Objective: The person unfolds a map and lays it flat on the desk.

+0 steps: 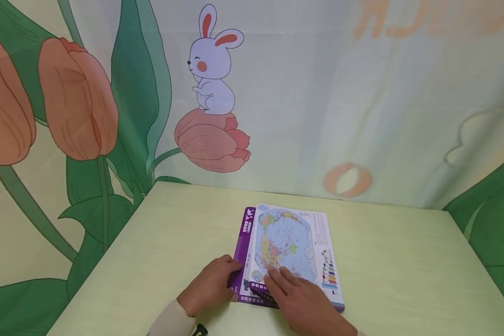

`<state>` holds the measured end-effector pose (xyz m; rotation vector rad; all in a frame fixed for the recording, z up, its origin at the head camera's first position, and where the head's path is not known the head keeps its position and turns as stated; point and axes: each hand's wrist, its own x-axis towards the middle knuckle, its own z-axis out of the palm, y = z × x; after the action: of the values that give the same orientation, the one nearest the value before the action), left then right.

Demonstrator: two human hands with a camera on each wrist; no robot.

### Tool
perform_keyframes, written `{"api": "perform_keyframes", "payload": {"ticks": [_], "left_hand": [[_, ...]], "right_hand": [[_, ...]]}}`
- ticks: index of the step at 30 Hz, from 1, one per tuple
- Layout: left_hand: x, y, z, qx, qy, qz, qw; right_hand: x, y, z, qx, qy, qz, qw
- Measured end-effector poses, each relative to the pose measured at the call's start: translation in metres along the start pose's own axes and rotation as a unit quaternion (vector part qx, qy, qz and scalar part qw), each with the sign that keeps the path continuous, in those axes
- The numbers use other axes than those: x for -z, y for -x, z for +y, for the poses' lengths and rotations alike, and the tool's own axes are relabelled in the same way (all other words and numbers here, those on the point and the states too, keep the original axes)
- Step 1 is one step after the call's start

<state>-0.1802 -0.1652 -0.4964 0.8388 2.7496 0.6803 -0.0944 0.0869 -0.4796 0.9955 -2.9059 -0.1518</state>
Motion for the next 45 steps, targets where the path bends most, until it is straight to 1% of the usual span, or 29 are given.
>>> {"api": "perform_keyframes", "payload": {"ticks": [3,6,10,12,18,21,25,28,31,33,36,39,42,45], "left_hand": [[0.000,0.000,0.001,0.007,0.005,-0.006,0.9999],[0.000,0.000,0.002,0.012,0.008,-0.012,0.9998],[-0.001,0.000,0.002,0.014,0.009,-0.014,0.9998],[-0.001,-0.001,0.002,0.014,0.009,-0.015,0.9997],[-0.001,0.000,0.002,0.014,0.010,-0.018,0.9997],[0.000,0.000,0.003,0.016,0.007,-0.021,0.9996],[0.000,-0.001,0.004,0.016,0.000,-0.026,0.9995],[0.000,-0.001,0.006,0.019,-0.008,-0.032,0.9993],[0.000,-0.001,0.007,0.029,-0.017,-0.036,0.9988],[0.000,-0.001,0.007,0.036,-0.020,-0.037,0.9985],[0.002,0.002,0.006,0.044,-0.016,-0.035,0.9983],[0.006,0.006,0.003,0.046,-0.012,-0.031,0.9984],[0.010,0.010,-0.001,0.046,-0.009,-0.029,0.9985],[0.012,0.013,-0.007,0.050,-0.003,-0.027,0.9984]], "right_hand": [[-0.001,0.010,0.008,-0.015,-0.022,-0.017,0.9995],[-0.002,0.020,0.015,-0.038,-0.056,-0.048,0.9966],[-0.005,0.032,0.024,-0.060,-0.086,-0.061,0.9926],[-0.006,0.038,0.028,-0.067,-0.085,-0.055,0.9925],[-0.011,0.055,0.038,-0.078,-0.065,-0.020,0.9946],[-0.013,0.060,0.041,-0.079,-0.072,-0.006,0.9942],[-0.012,0.062,0.045,-0.077,-0.085,0.001,0.9934],[-0.010,0.064,0.047,-0.084,-0.097,0.009,0.9917],[-0.007,0.067,0.051,-0.092,-0.097,0.047,0.9899],[-0.003,0.071,0.056,-0.089,-0.093,0.087,0.9879],[0.002,0.077,0.066,-0.065,-0.092,0.155,0.9814],[0.006,0.084,0.078,-0.040,-0.109,0.205,0.9719],[0.011,0.090,0.089,-0.035,-0.132,0.219,0.9661],[0.019,0.098,0.097,-0.047,-0.154,0.208,0.9648]]}}
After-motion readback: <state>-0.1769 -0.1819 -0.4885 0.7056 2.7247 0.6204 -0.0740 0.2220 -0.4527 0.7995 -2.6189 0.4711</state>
